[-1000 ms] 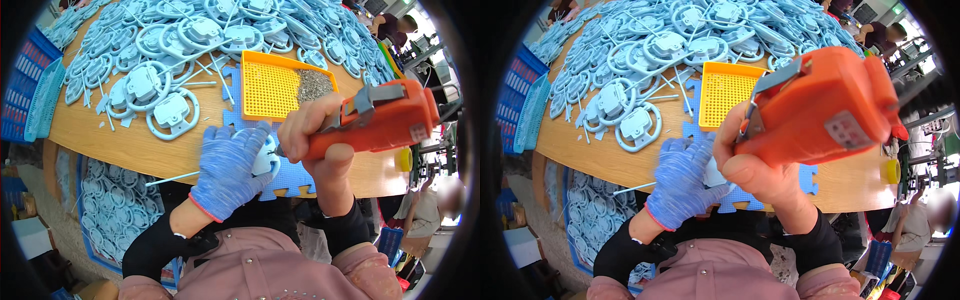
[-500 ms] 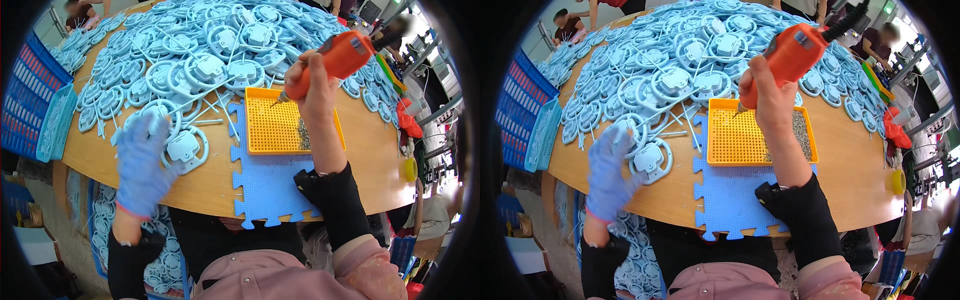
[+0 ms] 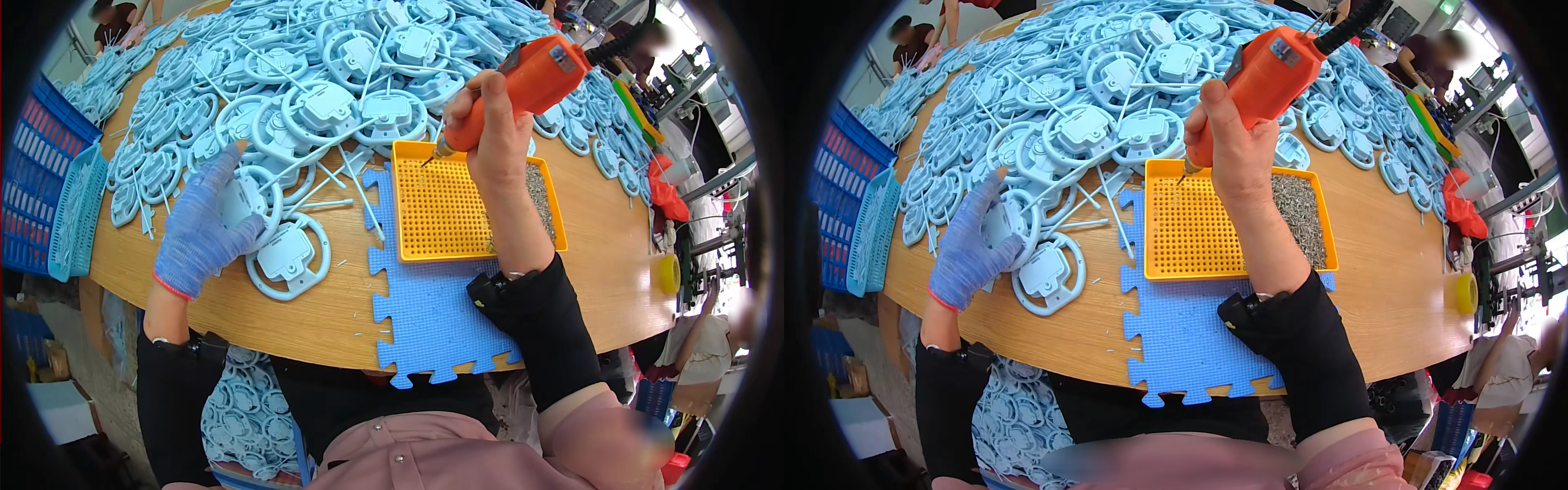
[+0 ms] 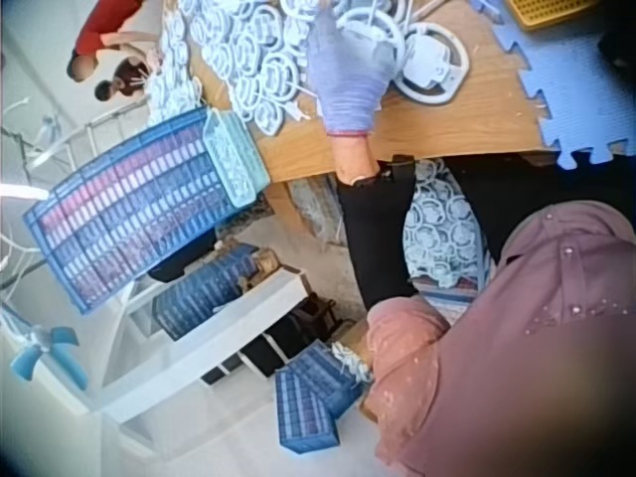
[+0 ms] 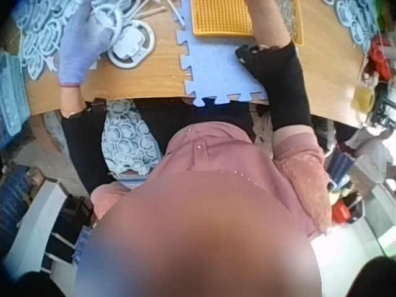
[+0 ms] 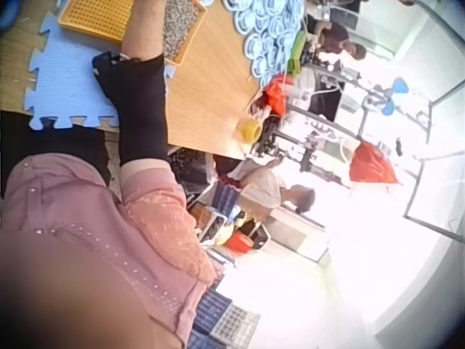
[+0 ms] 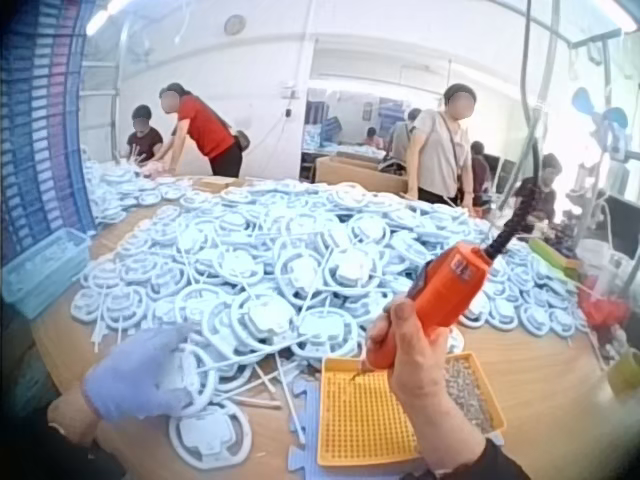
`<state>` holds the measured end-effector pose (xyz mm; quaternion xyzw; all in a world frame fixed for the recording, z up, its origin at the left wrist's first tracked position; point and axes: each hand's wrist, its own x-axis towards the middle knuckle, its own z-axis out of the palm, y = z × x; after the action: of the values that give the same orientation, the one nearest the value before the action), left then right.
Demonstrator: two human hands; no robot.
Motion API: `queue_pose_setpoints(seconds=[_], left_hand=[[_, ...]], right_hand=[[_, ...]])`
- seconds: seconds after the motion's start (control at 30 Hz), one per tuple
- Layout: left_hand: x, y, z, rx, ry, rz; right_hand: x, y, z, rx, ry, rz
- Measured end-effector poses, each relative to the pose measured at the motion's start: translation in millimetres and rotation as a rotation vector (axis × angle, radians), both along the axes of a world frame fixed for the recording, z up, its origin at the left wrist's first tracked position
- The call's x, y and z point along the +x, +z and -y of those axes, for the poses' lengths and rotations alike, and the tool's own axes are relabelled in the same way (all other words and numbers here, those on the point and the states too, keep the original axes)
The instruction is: Assemble small plastic components using an electric screwdriver.
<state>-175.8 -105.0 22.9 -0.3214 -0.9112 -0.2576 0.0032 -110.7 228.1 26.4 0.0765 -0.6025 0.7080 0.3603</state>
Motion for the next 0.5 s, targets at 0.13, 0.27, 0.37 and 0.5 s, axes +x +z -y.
queue_pose_setpoints(seconds=[0.13, 0.27, 0.37, 0.5], left_hand=[[22, -2, 15, 0.301, 0.066, 0.108], [78, 2, 28, 0.333, -0.087, -0.178], [130, 7, -5, 0.198, -0.385, -0.118], [158, -8, -62, 0.141, -0.544, -0.144]], right_hand=[[0, -1, 0, -0.011, 0.013, 0.0], [6, 1, -2, -0.008, -0.03, 0.027], [18, 21, 2, -0.021, -0.039, 0.016], [67, 79, 6, -0.057, 0.084, -0.127]])
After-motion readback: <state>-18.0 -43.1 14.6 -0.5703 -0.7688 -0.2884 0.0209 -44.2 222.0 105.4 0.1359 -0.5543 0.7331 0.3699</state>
